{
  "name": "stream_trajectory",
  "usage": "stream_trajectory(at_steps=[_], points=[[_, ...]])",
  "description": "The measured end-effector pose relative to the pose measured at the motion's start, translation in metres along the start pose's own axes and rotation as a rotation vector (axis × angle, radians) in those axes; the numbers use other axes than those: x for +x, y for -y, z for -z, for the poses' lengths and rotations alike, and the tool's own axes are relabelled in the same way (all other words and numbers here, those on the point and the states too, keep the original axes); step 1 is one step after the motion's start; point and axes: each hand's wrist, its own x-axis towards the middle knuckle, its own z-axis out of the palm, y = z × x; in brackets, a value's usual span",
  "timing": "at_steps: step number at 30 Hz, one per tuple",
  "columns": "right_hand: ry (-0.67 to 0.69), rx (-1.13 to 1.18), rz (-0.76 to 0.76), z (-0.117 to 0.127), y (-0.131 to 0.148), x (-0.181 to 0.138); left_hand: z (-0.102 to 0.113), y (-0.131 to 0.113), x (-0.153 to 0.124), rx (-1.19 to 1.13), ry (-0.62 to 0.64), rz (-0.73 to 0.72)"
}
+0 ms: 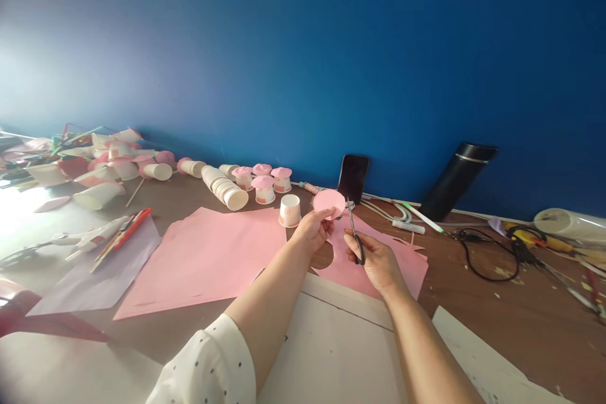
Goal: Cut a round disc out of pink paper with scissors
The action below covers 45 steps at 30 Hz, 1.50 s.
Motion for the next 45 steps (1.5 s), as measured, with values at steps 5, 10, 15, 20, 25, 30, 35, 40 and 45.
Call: stream_trajectory(at_steps=[5,10,15,20,25,30,35,40,45], points=[[-0.007,-0.01,0.007,-0.0001,0.0029,-0.0012,-0.0001,-0.0002,-0.0016,0.03,0.024,-0.027],[-0.018,-0.023,0.009,-0.0004,0.0056,-0.0012,-0.0011,-0.0021,-0.0038,0.044,0.015,-0.041],[-0.018,-0.056,0.038,0.0007,0.0049,-0.0011,0.0003,-0.0004,-0.0002,0.041,0.002,-0.073],[-0.015,-0.066,0.039,0.0002,0.0059,-0.0018,-0.0004,-0.0011,-0.001,0.049,-0.002,-0.071],[-0.024,-0.077,0.061,-0.0005,0.007,-0.0024,-0.0012,-0.0016,-0.0022,0.066,-0.009,-0.081],[-0.02,-0.043,0.046,0.0001,0.0043,-0.0016,-0.0002,0.0002,0.0001,0.07,-0.013,-0.12],[-0.015,-0.026,0.028,0.0,0.0038,-0.0019,0.0,0.0002,-0.0008,0.081,0.01,-0.125],[-0.02,-0.01,0.055,0.0006,0.0014,-0.0014,-0.0005,-0.0009,-0.0019,0.11,-0.01,-0.114],[-0.027,-0.036,0.056,0.0011,0.0015,-0.0012,-0.0004,0.001,0.0012,0.127,0.004,-0.114]])
